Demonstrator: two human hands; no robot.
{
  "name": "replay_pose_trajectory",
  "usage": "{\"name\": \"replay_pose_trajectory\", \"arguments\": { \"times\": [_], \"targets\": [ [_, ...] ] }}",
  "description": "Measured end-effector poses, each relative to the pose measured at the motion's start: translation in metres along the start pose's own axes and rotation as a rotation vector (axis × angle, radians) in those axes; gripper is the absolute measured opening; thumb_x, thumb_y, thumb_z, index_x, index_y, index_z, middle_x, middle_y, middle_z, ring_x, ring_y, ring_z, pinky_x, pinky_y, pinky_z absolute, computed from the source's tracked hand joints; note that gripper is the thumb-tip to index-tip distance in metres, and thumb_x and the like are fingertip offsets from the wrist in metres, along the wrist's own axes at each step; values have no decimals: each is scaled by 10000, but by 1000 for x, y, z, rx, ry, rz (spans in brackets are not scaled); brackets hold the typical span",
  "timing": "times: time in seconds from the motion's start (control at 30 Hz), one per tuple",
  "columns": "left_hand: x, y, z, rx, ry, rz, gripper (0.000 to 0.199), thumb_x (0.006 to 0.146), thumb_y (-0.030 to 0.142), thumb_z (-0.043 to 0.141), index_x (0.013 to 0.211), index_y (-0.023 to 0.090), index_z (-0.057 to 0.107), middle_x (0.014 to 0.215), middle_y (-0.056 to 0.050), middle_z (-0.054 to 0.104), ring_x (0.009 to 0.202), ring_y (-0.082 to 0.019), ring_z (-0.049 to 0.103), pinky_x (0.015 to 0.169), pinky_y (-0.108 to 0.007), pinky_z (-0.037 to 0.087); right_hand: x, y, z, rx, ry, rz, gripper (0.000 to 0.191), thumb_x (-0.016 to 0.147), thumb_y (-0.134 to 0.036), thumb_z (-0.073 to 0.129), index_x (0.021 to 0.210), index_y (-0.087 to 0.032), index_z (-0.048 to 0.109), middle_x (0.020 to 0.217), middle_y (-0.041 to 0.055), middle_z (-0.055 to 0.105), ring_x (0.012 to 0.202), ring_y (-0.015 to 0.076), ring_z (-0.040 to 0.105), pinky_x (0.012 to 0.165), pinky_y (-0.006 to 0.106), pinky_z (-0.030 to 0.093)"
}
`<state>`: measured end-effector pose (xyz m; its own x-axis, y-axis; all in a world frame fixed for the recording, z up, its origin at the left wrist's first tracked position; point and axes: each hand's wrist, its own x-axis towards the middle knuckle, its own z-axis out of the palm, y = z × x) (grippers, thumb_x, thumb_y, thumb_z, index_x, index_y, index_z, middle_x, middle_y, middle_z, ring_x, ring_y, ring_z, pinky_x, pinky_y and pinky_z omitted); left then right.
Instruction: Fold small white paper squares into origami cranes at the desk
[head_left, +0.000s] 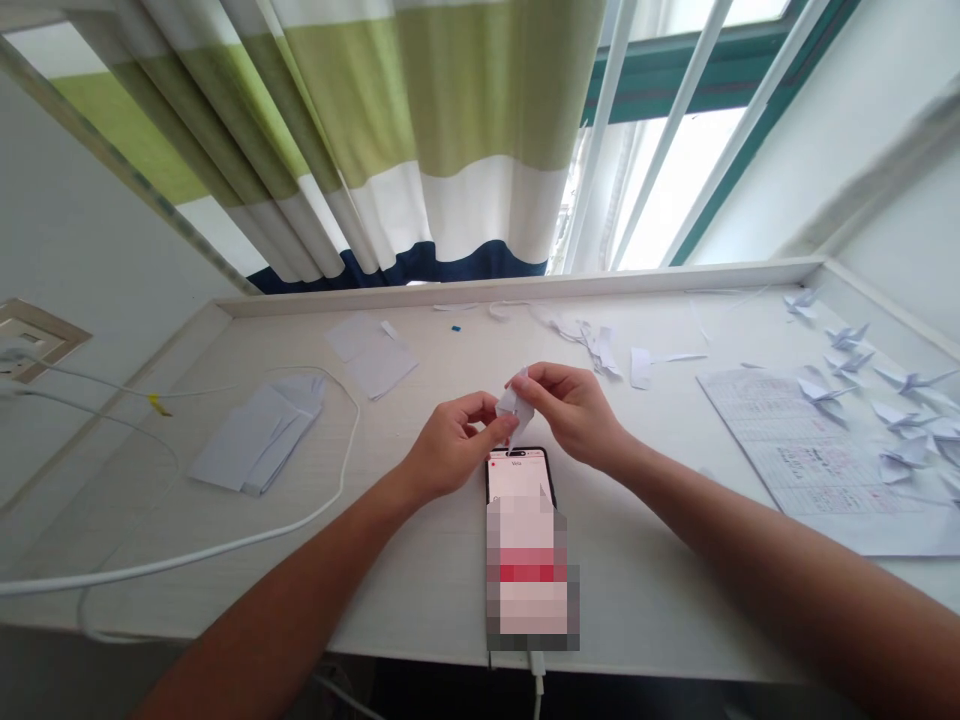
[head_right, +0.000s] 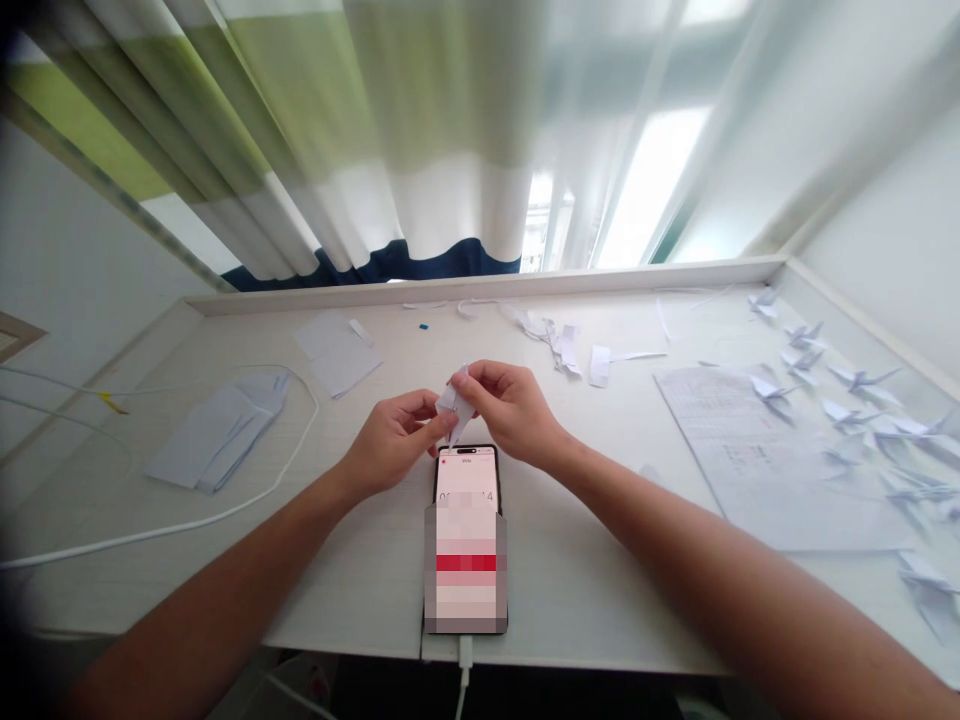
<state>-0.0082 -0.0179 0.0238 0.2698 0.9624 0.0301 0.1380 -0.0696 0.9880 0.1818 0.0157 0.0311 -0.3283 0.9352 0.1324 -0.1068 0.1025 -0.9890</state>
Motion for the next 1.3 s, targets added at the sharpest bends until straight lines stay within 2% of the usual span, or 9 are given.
{"name": "replay_pose_trajectory", "arguments": {
  "times": [0.13,0.3,0.53,0.77,0.87,0.97,1.1,1.2,1.3],
  "targets": [
    [-10,30,1,-30,4,9,320,871,484,819,815,177,751,725,-46,742,623,-152,672,562,-259,556,-13,-23,6,-14,70,-67,377,933,-528,754,796,-181,699,719,17,702,657,140,637,637,302,551],
    [-40,68,4,-36,49,28,296,874,437,828,1005,192,725,796,-60,796,665,-183,739,565,-270,578,-41,-65,17,-100,134,-159,338,938,-484,762,791,-182,725,739,25,718,673,140,650,622,295,553],
    [-113,104,24,165,138,219,345,879,382,820,1154,265,648,911,-22,789,838,-206,767,682,-299,612,-110,-122,48,-100,251,-198,306,890,-459,811,759,-186,764,704,29,719,649,153,648,611,313,565],
    [-191,133,51,334,383,513,216,921,370,776,1083,267,678,955,-32,799,759,-180,762,560,-258,597,-184,-154,73,-48,314,-321,275,883,-445,829,793,-190,785,691,33,734,635,160,671,637,331,611],
    [-221,145,61,319,436,636,240,919,319,781,1130,271,677,1033,-41,810,872,-205,788,683,-313,656,-213,-165,82,28,317,-342,257,881,-429,842,823,-183,794,719,40,758,646,158,699,668,329,637],
    [-245,155,69,228,447,685,270,907,293,800,1144,269,672,1062,-45,814,970,-225,796,812,-370,678,-239,-177,92,91,357,-385,249,875,-426,852,831,-188,794,741,34,770,632,150,713,667,319,654],
    [-261,163,76,144,443,727,297,886,266,818,1140,259,664,1031,-44,817,984,-226,798,853,-381,682,-262,-191,101,96,418,-418,243,858,-423,865,859,-195,778,749,32,778,618,165,726,654,344,676],
    [-262,166,78,99,371,689,421,847,266,862,1205,262,641,1104,-60,819,1006,-235,804,881,-392,687,-267,-197,102,104,428,-439,239,858,-415,866,864,-198,764,731,28,777,623,178,740,674,362,688],
    [-259,170,80,7,334,635,386,850,302,869,1168,240,657,1080,-66,831,976,-231,813,847,-370,693,-268,-198,100,119,410,-448,245,845,-415,877,868,-197,767,729,25,780,629,179,748,694,368,694]
  ]
}}
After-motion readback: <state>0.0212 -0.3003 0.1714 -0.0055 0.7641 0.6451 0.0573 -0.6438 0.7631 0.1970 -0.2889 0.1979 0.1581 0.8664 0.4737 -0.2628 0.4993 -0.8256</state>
